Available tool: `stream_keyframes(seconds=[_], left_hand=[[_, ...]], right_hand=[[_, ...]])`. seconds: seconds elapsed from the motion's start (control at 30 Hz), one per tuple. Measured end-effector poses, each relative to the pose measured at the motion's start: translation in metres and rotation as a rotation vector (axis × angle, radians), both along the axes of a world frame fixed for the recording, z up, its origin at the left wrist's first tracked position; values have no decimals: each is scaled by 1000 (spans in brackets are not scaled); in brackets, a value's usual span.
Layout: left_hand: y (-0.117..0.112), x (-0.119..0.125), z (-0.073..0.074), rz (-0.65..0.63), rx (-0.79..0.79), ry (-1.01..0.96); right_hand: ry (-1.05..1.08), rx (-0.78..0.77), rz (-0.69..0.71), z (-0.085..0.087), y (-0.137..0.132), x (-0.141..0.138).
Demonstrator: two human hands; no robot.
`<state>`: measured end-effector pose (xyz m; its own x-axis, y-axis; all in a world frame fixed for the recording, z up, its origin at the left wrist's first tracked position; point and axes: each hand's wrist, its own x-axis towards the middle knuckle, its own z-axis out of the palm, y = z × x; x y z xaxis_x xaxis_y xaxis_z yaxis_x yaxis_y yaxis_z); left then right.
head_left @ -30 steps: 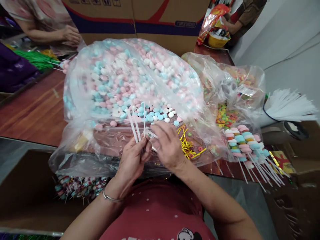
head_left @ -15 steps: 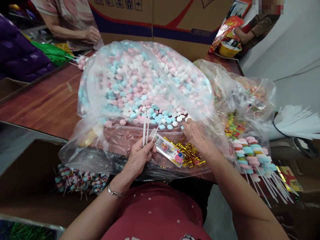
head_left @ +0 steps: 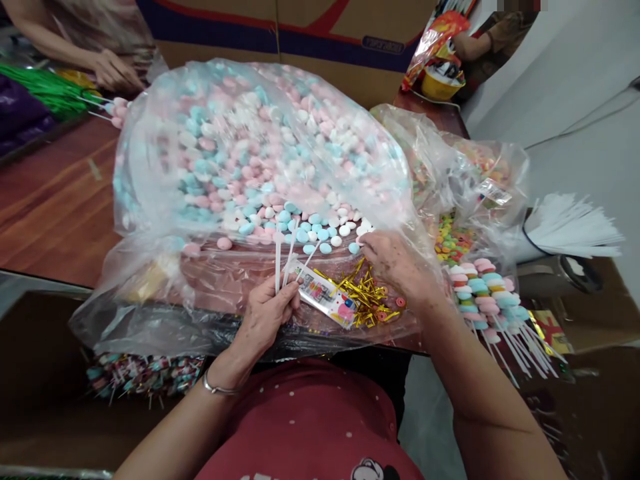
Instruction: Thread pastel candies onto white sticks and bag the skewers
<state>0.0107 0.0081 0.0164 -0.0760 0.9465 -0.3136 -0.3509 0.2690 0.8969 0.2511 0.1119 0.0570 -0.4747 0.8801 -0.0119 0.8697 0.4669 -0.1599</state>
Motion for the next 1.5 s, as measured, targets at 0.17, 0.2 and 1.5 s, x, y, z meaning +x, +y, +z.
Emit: stream_keyframes(seconds=[0.17, 0.2, 1.5], left_hand=[[0, -1, -4, 1, 7, -32], [-1, -1, -5, 1, 10, -39], [0, 0, 9, -141, 183, 383]], right_hand=[[-171, 26, -17, 3, -10, -25], [-185, 13, -20, 6, -10, -29], [1445, -685, -437, 7, 4, -48]])
